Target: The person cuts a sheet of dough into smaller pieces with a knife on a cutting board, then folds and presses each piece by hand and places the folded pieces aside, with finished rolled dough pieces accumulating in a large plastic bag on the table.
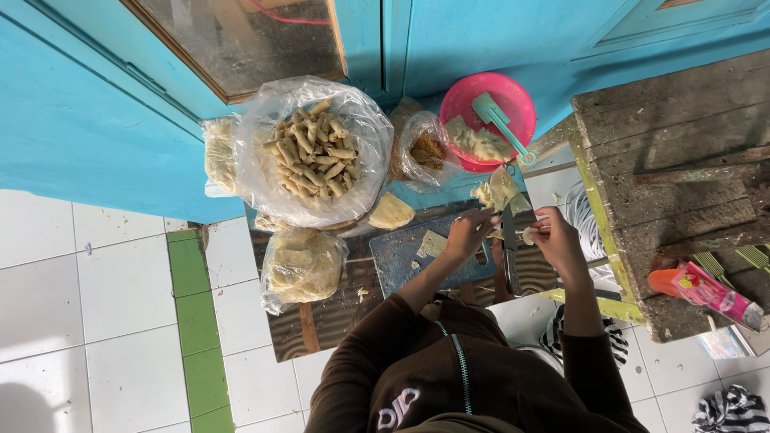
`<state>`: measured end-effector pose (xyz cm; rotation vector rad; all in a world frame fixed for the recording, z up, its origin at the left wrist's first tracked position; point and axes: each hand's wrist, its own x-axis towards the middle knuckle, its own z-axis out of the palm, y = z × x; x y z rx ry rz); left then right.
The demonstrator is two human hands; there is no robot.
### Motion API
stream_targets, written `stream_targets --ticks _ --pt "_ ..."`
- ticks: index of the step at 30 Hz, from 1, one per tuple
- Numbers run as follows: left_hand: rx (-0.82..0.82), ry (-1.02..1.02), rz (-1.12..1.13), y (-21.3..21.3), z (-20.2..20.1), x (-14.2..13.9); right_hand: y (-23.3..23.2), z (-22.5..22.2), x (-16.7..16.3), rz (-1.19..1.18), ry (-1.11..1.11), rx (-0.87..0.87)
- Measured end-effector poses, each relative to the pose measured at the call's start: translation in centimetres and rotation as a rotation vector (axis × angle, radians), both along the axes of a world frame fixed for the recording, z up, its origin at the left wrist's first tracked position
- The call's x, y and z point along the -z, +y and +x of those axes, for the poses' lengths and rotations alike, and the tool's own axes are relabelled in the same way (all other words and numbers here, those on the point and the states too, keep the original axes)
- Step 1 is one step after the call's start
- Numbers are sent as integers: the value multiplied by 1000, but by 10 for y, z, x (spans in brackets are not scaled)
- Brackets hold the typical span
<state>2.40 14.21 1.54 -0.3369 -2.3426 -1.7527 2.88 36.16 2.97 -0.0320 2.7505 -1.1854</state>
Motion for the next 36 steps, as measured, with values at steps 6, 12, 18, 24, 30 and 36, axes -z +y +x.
stream_targets --ticks 6,12,18,24,30,36 --pt "-205 -157 -478 -65 44 15 -61 6 16 -36 -156 -260" --pt "-326 -222 -597 -104 81 25 -131 9 21 -156 -176 -583" --pt "-330 -222 -578 -94 82 37 -156 -4 19 -94 -146 -649" --pt "-336 -222 -522 -95 86 40 -164 -2 21 -166 -181 -641" --pt "-331 -239 -549 -91 86 36 -173 10 27 -185 -56 -463" --pt "-317 -262 -557 -90 89 39 -174 21 31 -203 9 -305"
